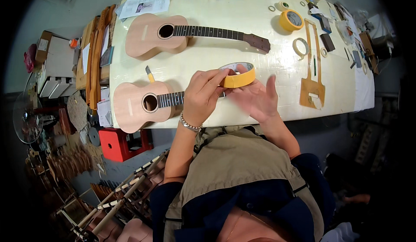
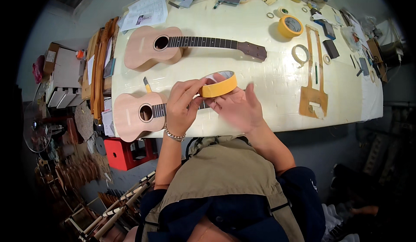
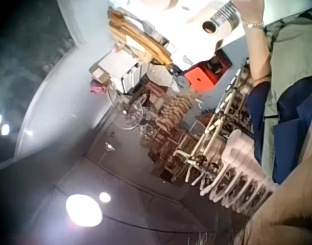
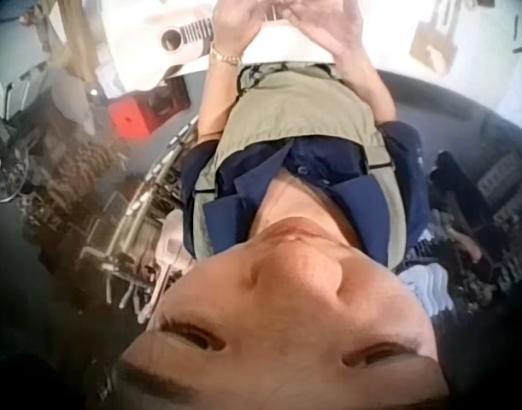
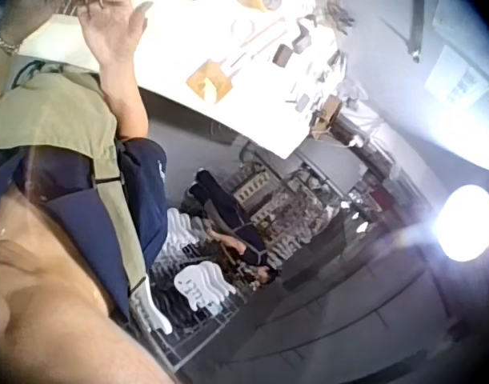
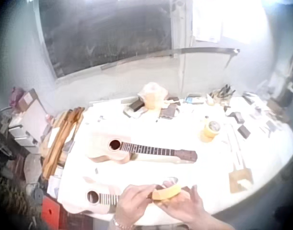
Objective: The person moves a rack of unfinished guitar bodies through a workshop and places two on a workbench. They use a wooden template to mark positions on the guitar bodies with a pencil, then apply masking tape to the marked areas.
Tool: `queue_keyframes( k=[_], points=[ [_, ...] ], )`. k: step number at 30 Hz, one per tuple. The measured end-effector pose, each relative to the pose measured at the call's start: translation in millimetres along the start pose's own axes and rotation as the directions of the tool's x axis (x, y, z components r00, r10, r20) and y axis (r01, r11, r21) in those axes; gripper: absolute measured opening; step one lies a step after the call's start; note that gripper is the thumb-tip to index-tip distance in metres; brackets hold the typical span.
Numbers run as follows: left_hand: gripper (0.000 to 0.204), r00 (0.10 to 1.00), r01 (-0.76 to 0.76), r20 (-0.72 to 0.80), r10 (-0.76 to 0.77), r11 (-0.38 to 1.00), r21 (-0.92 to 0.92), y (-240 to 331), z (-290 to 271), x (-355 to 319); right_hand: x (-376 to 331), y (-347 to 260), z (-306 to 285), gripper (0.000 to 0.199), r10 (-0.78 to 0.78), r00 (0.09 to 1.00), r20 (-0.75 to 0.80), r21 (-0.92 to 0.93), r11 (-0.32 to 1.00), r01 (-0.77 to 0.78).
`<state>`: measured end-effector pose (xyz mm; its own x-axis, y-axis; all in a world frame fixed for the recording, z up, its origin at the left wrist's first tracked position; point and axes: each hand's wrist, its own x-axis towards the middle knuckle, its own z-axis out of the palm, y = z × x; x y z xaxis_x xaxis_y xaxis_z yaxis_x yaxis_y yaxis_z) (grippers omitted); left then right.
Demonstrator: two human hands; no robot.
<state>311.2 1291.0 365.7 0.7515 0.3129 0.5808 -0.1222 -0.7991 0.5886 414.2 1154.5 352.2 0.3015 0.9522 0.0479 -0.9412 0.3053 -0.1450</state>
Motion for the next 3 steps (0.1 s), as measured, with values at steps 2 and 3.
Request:
queue_keyframes(
  k=[2,3],
  points=[
    [0.052,0.999,-0.037,-0.013,0.038,0.997,0.067,-1,-3,-1,-1,19,-18,0.067,-0.062,0.954,-0.293,0.088,0.992,0.091],
    [0.053,0.997,0.072,0.015,-0.073,0.997,0.027,2,-3,-6,-3,20,-18,0.067,-0.059,0.952,-0.3,0.09,0.992,0.09]
  ],
)
